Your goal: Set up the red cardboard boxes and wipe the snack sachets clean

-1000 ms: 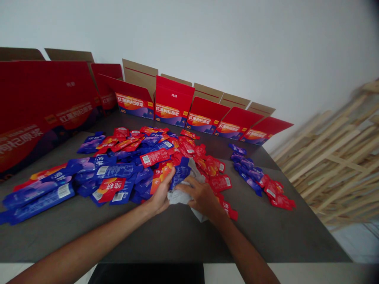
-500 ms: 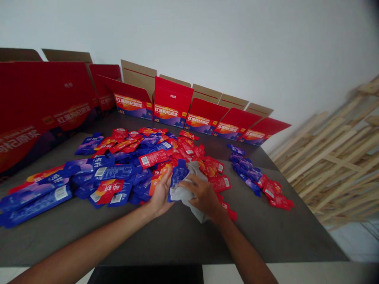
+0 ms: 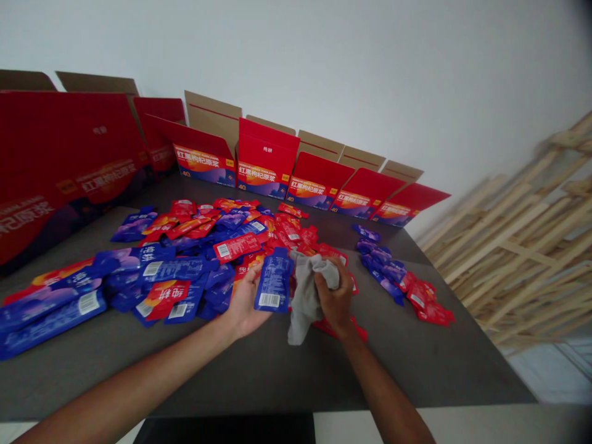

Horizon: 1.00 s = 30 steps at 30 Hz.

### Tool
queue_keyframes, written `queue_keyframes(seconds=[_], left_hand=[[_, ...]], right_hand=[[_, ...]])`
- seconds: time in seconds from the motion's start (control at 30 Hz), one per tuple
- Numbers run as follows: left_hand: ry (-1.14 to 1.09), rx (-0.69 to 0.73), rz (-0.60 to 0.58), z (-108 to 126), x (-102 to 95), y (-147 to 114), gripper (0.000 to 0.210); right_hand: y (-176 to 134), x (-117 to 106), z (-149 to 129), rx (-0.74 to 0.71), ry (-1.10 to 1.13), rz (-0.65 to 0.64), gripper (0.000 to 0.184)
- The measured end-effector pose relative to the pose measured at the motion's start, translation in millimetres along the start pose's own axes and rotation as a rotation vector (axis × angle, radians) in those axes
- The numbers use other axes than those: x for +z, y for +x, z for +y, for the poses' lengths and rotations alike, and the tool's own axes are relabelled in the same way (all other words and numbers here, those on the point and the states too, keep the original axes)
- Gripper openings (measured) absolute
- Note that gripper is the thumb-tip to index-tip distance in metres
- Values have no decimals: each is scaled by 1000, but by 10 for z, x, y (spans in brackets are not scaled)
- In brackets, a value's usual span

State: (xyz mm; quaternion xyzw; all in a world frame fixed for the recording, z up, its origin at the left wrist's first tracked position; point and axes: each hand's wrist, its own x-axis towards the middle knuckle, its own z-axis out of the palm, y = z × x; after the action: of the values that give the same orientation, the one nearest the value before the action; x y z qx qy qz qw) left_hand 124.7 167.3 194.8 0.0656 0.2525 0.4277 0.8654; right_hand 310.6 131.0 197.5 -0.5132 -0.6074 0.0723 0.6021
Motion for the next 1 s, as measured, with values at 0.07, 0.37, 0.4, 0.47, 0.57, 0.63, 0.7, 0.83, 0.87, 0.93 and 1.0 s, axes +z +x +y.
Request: queue_keyframes(seconds=[0.07,0.37,0.4,0.47,0.57,0.63,0.7,0.83,0.87,0.93,1.0], left_hand=[[9,-66,2,-33,-14,6,38],[0,-342,-158,-266,-125,-60,53],[10,-330,-184,-241,-119,-64,55],[41,-282,-228,-176,-102,-61,58],[80,-213,-283,-90,-72,-40,55],[87,-191,-293,-64,-56,-18,48],[94,-163,-276,-65,-46,5,39],[196,-35,-138,-92,-32,31,20],[227,2,-94,-94,-25,31,15],[266,61,-37,-89,-5,24,10],[276,88,-30,-77,15,16,13]], right_hand=[[-2,-4,21,23,14,15,12],[20,-23,116,114,49,81,18],[23,-31,131,125,52,88,19],[27,-47,158,134,63,102,21],[29,-61,170,111,78,117,19],[30,-64,159,69,81,110,17],[31,-64,141,18,77,96,14],[26,-69,112,-100,38,70,11],[22,-73,108,-140,22,50,12],[10,-85,101,-227,-13,-7,16],[-4,-94,96,-306,-58,-106,23]])
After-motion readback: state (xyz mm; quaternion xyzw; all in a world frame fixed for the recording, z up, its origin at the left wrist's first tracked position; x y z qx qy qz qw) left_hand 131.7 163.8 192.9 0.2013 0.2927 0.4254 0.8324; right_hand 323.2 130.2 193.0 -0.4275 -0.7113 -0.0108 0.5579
